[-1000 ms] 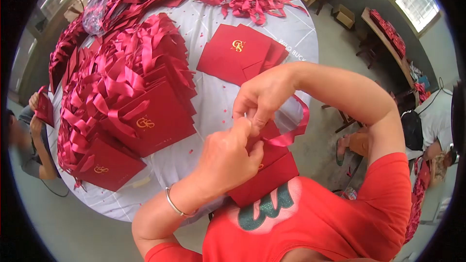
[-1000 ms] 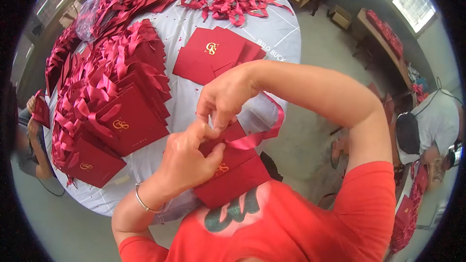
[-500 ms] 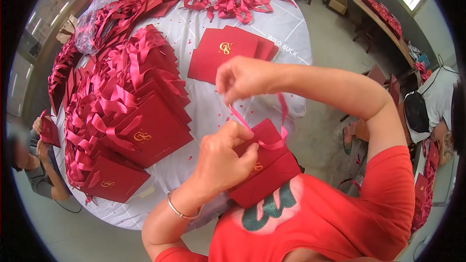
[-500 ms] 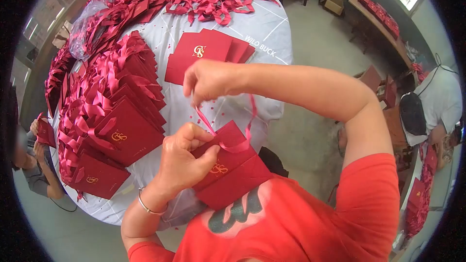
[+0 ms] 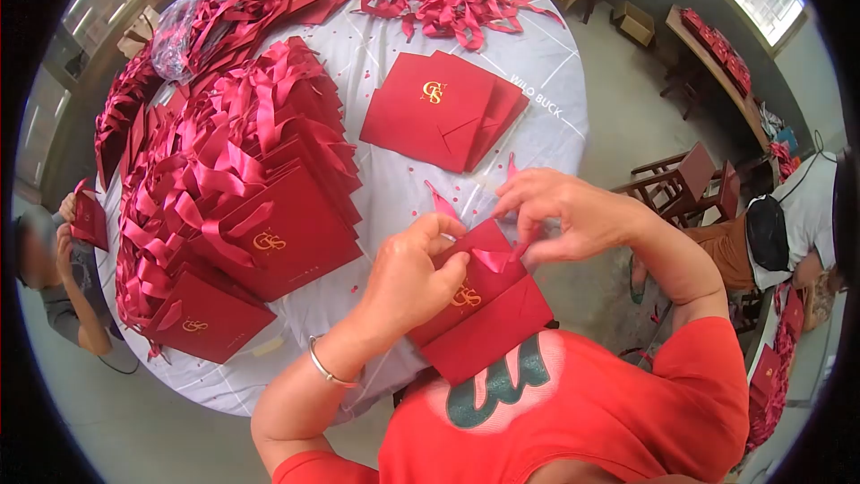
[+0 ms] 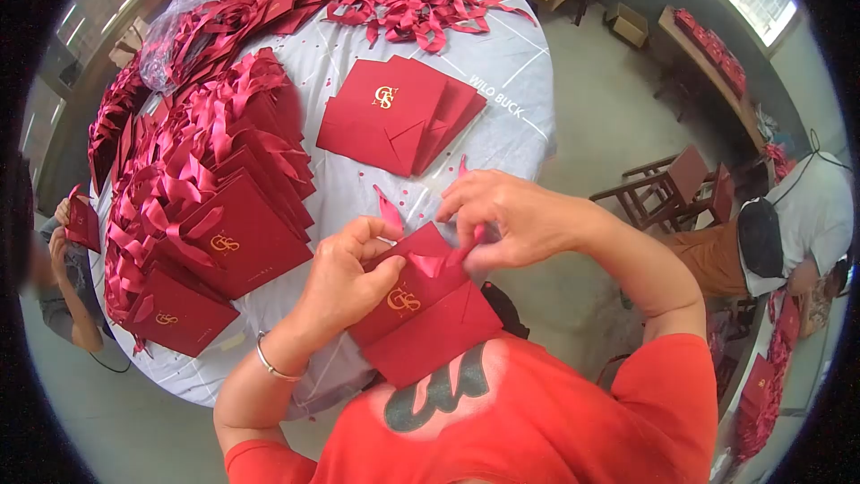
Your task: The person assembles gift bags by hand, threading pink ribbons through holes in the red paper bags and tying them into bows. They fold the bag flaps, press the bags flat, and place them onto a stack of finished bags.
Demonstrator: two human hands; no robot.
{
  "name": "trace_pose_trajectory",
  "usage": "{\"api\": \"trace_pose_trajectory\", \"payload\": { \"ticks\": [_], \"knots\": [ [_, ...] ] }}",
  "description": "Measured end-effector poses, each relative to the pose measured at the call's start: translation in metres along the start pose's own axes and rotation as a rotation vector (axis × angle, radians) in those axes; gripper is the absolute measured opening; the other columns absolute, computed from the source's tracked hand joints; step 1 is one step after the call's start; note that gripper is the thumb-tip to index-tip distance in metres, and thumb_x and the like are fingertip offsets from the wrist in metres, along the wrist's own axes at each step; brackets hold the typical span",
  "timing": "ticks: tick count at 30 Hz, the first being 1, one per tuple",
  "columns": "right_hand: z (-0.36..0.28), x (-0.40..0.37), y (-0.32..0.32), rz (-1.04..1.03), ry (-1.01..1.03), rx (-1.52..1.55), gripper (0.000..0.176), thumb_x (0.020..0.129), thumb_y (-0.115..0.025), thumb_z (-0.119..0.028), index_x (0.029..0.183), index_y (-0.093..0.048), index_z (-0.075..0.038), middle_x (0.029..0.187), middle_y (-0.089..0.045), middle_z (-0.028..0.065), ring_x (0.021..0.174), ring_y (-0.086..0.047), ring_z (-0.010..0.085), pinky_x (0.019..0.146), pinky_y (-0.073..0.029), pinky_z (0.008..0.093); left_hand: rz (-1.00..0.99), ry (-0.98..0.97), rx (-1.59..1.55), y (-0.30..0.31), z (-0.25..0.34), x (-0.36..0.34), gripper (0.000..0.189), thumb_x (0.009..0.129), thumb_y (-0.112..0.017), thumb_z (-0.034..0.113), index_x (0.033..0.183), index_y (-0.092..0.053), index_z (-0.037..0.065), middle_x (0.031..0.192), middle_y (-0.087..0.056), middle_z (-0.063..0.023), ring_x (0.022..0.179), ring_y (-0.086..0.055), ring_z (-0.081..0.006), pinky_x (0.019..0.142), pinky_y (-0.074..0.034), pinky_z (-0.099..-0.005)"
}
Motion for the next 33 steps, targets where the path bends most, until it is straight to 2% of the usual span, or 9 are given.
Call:
{"api": "trace_pose_trajectory", "payload": {
  "ticks": [3, 5, 6, 11, 15, 18, 23, 28, 33],
  "knots": [
    [-0.018, -0.001, 0.014, 0.088, 0.084, -0.055, 0.014, 0.077, -0.076, -0.008, 0.082, -0.063, -0.005, 0.103, -0.066, 0.0100, 0.104, -0.060, 0.0273, 0.093, -0.046, 0.0383, -0.042, 0.000, 0.026, -0.005, -0.008, 0.002, 0.021, 0.085, -0.067, 0.006, 0.103, -0.063, -0.004, 0.077, -0.072, -0.0082, 0.072, -0.063, -0.0065, 0.063, -0.050, -0.0250],
    [-0.018, -0.006, 0.019, -0.016, -0.319, 0.285, 0.012, 0.079, -0.074, -0.005, 0.083, -0.063, -0.005, 0.090, -0.065, 0.0082, 0.087, -0.063, 0.0213, 0.081, -0.049, 0.0327, -0.048, -0.043, 0.076, -0.005, -0.011, 0.003, 0.021, 0.087, -0.066, 0.007, 0.105, -0.066, -0.004, 0.076, -0.072, -0.0085, 0.071, -0.063, -0.0064, 0.063, -0.051, -0.0263],
    [-0.025, -0.006, 0.023, 0.044, -0.226, 0.342, 0.013, 0.080, -0.073, -0.002, 0.088, -0.063, -0.003, 0.079, -0.063, 0.0059, 0.073, -0.061, 0.0150, 0.069, -0.048, 0.0281, -0.045, -0.042, 0.075, -0.004, -0.010, 0.003, 0.021, 0.087, -0.066, 0.007, 0.105, -0.066, -0.004, 0.076, -0.072, -0.0085, 0.071, -0.063, -0.0064, 0.063, -0.051, -0.0263],
    [-0.042, -0.027, 0.026, 0.074, -0.366, 0.935, 0.023, 0.082, -0.072, 0.001, 0.103, -0.062, 0.003, 0.086, -0.063, 0.0040, 0.072, -0.061, 0.0114, 0.065, -0.051, 0.0274, -0.027, 0.019, 0.058, -0.003, -0.013, 0.005, 0.020, 0.088, -0.065, 0.008, 0.102, -0.066, -0.005, 0.076, -0.072, -0.0110, 0.065, -0.062, -0.0079, 0.059, -0.050, -0.0286],
    [-0.052, -0.028, 0.030, -0.008, 0.268, 1.292, 0.028, 0.084, -0.067, 0.000, 0.109, -0.060, 0.010, 0.082, -0.064, 0.0206, 0.072, -0.068, 0.0305, 0.062, -0.056, 0.0388, -0.028, 0.039, 0.050, -0.001, -0.015, 0.005, 0.019, 0.088, -0.065, 0.009, 0.101, -0.066, -0.005, 0.078, -0.073, -0.0119, 0.065, -0.063, -0.0093, 0.059, -0.050, -0.0292],
    [-0.058, -0.031, 0.025, 0.196, 0.253, 1.400, 0.032, 0.085, -0.063, 0.000, 0.115, -0.059, 0.010, 0.082, -0.065, 0.0224, 0.072, -0.068, 0.0315, 0.061, -0.056, 0.0408, -0.042, 0.042, 0.056, -0.002, -0.015, 0.004, 0.019, 0.088, -0.063, 0.009, 0.100, -0.066, -0.006, 0.078, -0.072, -0.0125, 0.067, -0.064, -0.0110, 0.060, -0.050, -0.0295],
    [-0.037, -0.025, 0.018, 0.448, 0.148, 1.247, 0.024, 0.087, -0.065, -0.003, 0.110, -0.065, 0.003, 0.086, -0.065, 0.0202, 0.071, -0.065, 0.0259, 0.063, -0.053, 0.0350, -0.068, -0.015, 0.060, 0.001, -0.008, 0.001, 0.022, 0.087, -0.059, 0.007, 0.103, -0.067, -0.006, 0.078, -0.071, -0.0178, 0.070, -0.067, -0.0160, 0.065, -0.052, -0.0323],
    [-0.068, -0.002, 0.034, 0.669, 0.207, 0.222, 0.012, 0.082, -0.067, 0.002, 0.077, -0.056, -0.001, 0.097, -0.060, 0.0132, 0.083, -0.058, 0.0183, 0.076, -0.047, 0.0301, -0.121, -0.070, 0.174, 0.008, -0.001, 0.000, 0.026, 0.086, -0.056, 0.003, 0.108, -0.067, -0.004, 0.082, -0.071, -0.0186, 0.075, -0.067, -0.0170, 0.070, -0.052, -0.0325],
    [-0.035, 0.026, 0.000, 0.375, -0.079, 0.221, 0.006, 0.079, -0.070, 0.003, 0.085, -0.067, 0.001, 0.087, -0.070, 0.0102, 0.070, -0.065, 0.0145, 0.063, -0.050, 0.0270, -0.201, -0.021, 0.047, 0.009, 0.001, 0.002, 0.024, 0.086, -0.055, -0.002, 0.108, -0.065, -0.004, 0.089, -0.071, -0.0154, 0.085, -0.067, -0.0157, 0.075, -0.052, -0.0308]
  ]
}}
Point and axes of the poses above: each hand's wrist, its own x-axis towards the middle knuckle, its own y-axis out of the back of the hand, z = x × y, the point moved 5 cm from there along x, towards the middle knuckle
